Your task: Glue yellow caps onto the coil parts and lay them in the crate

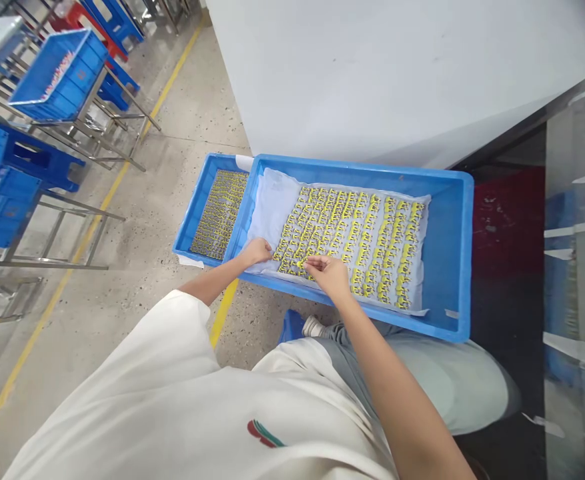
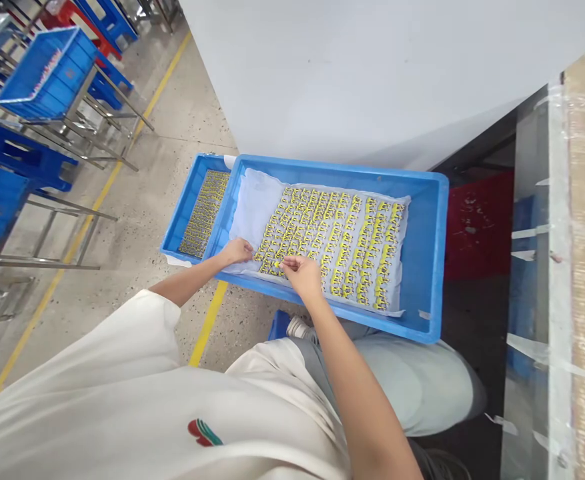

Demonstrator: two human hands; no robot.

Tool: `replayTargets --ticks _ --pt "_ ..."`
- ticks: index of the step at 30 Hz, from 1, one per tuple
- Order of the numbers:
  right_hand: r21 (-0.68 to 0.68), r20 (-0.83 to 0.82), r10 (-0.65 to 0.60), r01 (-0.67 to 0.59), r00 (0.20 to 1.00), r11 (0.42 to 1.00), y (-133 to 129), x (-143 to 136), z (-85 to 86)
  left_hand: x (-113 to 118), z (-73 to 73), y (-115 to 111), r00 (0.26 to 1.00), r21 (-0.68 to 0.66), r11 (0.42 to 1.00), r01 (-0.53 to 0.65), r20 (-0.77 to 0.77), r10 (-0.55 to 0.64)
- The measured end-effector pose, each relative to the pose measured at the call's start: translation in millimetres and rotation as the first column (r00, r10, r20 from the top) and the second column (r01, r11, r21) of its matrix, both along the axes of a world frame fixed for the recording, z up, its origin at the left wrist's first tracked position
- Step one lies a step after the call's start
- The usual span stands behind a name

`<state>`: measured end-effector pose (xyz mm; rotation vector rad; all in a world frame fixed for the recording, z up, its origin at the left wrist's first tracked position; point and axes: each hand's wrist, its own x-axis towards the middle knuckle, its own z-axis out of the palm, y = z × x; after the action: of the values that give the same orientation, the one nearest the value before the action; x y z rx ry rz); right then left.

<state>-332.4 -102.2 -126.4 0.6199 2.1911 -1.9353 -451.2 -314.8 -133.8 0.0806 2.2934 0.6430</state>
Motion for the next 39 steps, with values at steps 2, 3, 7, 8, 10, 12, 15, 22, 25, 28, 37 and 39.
replayTargets --ticks 2,3,7,8,10,12,15,22,25,28,37,39 --pt "-0.04 0.004 -0.01 0.01 1.0 0.999 -8 -4 -0.7 2 10.0 -1 0.999 0.065 0.998 -0.022 -0.034 0.024" --pt "-0.064 0.003 -0.016 0.016 1.0 0.998 -11 -6 -0.6 3 15.7 -1 0.999 0.11 0.994 -0.023 -0.038 0.027" --pt "-0.167 -0.012 -0.041 0.038 0.999 0.985 -25 -10 3.3 17 37.9 0 1.0 0.338 0.941 -0.012 0.027 0.003" --pt "-0.185 -0.016 -0.044 0.041 0.999 0.982 -28 -10 5.0 21 42.0 1 0.999 0.384 0.923 -0.011 0.043 -0.006" --pt "-0.204 -0.024 -0.041 0.035 0.999 0.978 -34 -11 8.6 28 47.1 4 0.998 0.443 0.896 -0.014 0.058 -0.014" --pt "-0.2 -0.031 -0.022 0.015 0.999 0.98 -38 -13 11.9 31 48.2 6 0.998 0.466 0.885 -0.014 0.059 -0.015" --pt "-0.148 -0.04 0.03 -0.035 0.999 0.988 -38 -13 15.2 30 43.8 6 0.999 0.447 0.895 -0.002 0.044 -0.02" --pt "0.179 0.021 0.174 -0.175 0.984 0.968 -4 6 17.5 12 15.2 -5 0.998 0.152 0.986 0.064 -0.036 -0.059" --pt "0.259 0.039 0.208 -0.211 0.977 0.943 6 14 20.1 11 2.6 -6 0.992 0.032 0.992 0.123 0.01 -0.123" --pt "0.287 0.046 0.226 -0.229 0.973 0.93 7 17 22.8 13 -5.0 -5 0.984 -0.049 0.985 0.166 0.075 -0.162" --pt "0.279 0.062 0.227 -0.235 0.972 0.931 11 25 16.2 15 -8.1 -6 0.98 -0.132 0.976 0.172 0.125 -0.156" --pt "0.28 0.063 0.226 -0.234 0.972 0.931 12 27 15.1 15 -6.4 -5 0.98 -0.164 0.969 0.182 0.114 -0.165"
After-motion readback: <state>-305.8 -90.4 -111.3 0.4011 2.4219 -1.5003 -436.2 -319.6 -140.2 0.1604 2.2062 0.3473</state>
